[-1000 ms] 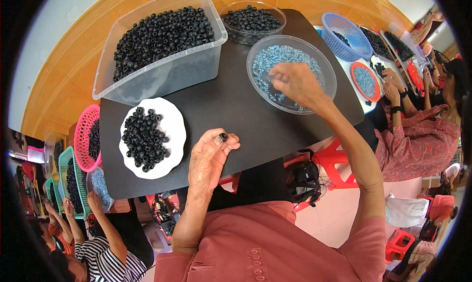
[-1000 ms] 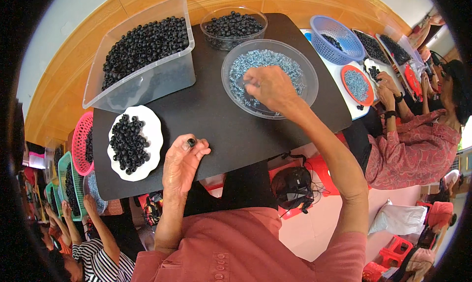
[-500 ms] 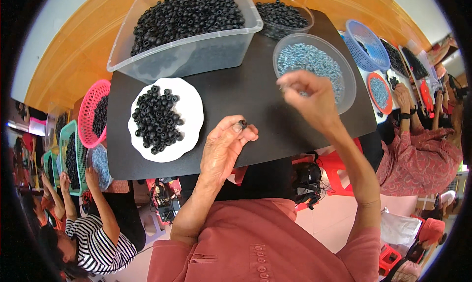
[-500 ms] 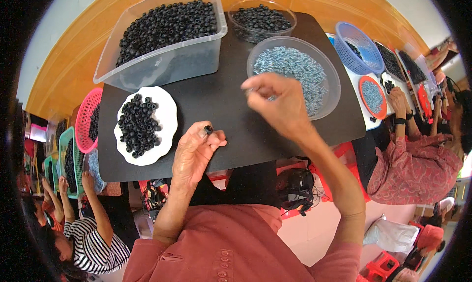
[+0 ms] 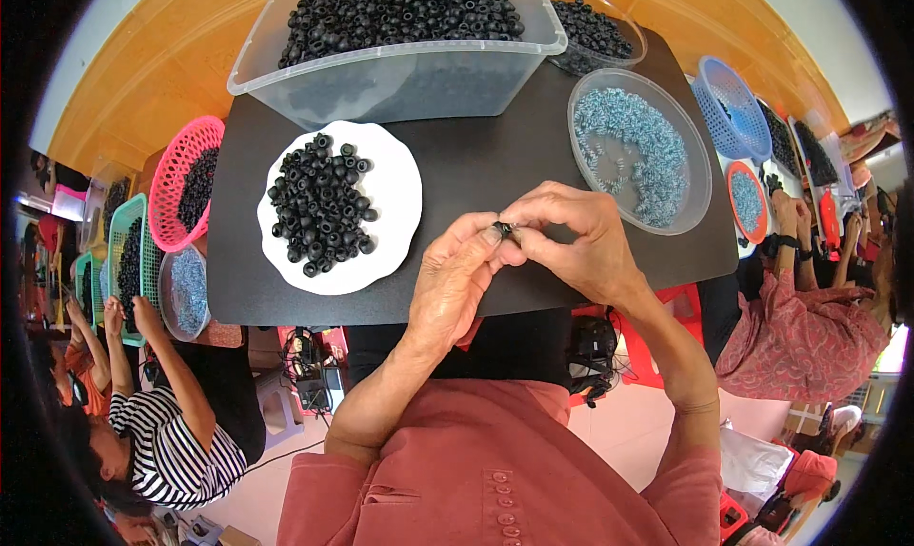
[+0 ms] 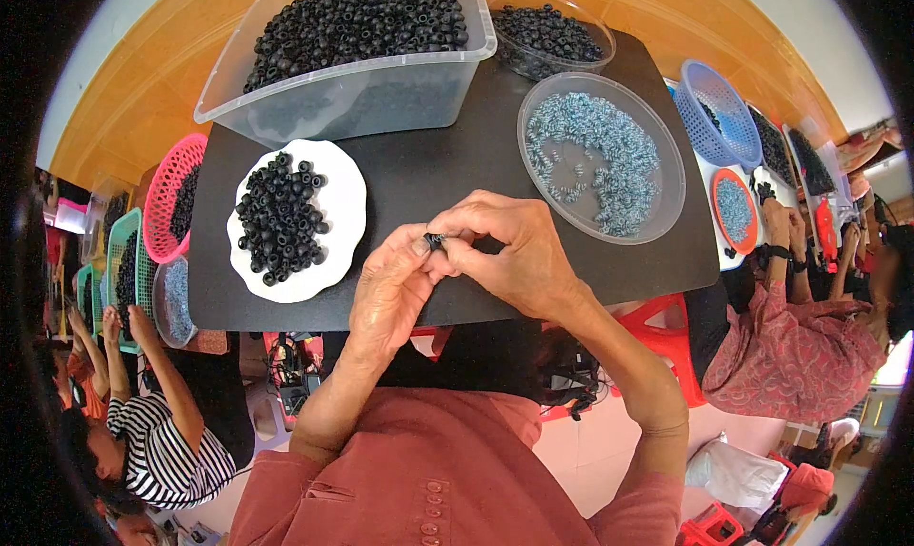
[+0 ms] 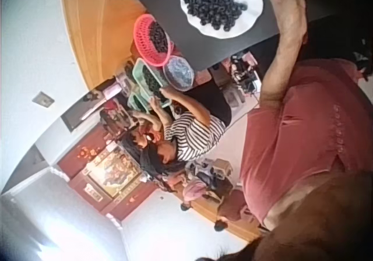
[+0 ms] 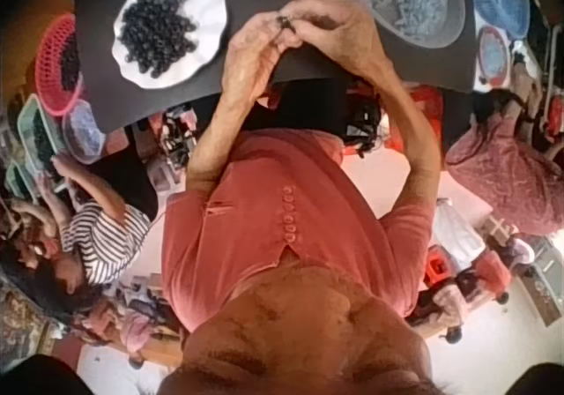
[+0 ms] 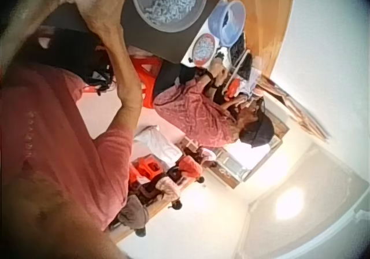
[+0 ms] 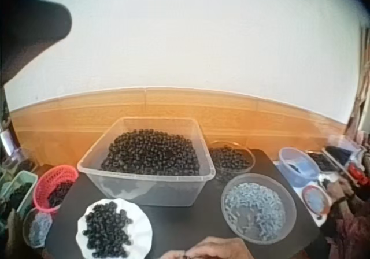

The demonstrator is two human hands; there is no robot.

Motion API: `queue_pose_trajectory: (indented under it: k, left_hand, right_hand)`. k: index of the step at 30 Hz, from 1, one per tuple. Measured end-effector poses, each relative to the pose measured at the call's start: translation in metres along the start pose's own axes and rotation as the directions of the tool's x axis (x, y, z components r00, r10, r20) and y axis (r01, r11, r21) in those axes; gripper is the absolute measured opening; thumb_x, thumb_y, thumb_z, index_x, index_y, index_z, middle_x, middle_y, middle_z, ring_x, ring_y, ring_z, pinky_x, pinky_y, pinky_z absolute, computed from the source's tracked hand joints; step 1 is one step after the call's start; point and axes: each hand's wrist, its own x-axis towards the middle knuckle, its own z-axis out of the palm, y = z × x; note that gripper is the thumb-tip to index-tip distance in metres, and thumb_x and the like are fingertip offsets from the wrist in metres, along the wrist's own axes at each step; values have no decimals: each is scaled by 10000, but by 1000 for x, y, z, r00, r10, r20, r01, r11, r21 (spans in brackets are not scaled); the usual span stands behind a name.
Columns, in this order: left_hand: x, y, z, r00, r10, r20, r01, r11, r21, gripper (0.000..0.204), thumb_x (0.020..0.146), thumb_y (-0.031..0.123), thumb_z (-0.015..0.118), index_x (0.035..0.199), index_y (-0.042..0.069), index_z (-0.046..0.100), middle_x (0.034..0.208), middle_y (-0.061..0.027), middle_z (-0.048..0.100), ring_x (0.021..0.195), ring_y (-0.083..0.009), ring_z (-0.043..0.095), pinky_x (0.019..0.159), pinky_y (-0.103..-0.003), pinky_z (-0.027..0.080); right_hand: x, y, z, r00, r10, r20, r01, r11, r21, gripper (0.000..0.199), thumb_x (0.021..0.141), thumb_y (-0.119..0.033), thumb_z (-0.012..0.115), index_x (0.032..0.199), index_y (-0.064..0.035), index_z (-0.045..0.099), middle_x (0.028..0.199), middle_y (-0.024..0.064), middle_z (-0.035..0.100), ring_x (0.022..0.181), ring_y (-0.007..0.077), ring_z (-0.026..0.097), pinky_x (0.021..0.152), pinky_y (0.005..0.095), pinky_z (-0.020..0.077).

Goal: The person assembles small black rings with blue internal components by hand.

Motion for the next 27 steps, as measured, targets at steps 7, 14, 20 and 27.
queue_pose_trajectory:
  k: [7,14,20,27]
  left_hand:
    - [0,-3,1,1000,19,-13,-19,1000,7,207,950,121,473,1064,-39,538,939,-95,614,852,-139,603,831,-272,469]
    - [0,0,0,1000,-4,-20,4,1000,6,176,946,108,468,1040,-21,542,850,-102,636,854,-172,611,849,-294,465]
    - [3,-7,0,1000,-17,-21,17,1000,-17,179,941,137,488,1033,1,556,837,-72,637,811,-132,602,780,-258,465]
    - [-1,-13,-23,990,-32,140,36,999,-29,242,889,106,578,1124,57,551,1089,-29,597,999,-142,568,923,-312,444]
  right_hand:
    - [-1,-5,3,998,-66,-11,64,989,-130,171,736,14,607,894,-20,664,788,99,646,662,191,637,600,260,492]
    - [7,8,5,986,140,-94,-134,989,69,107,816,-23,606,906,-6,661,773,34,653,662,69,578,586,223,463]
    - [48,-21,21,999,-2,41,4,1000,-26,126,779,-14,603,893,-2,656,767,61,651,648,96,595,589,244,474]
    - [102,-14,73,804,-281,525,407,902,-141,169,743,-4,602,901,-15,661,808,125,642,694,208,632,629,325,499]
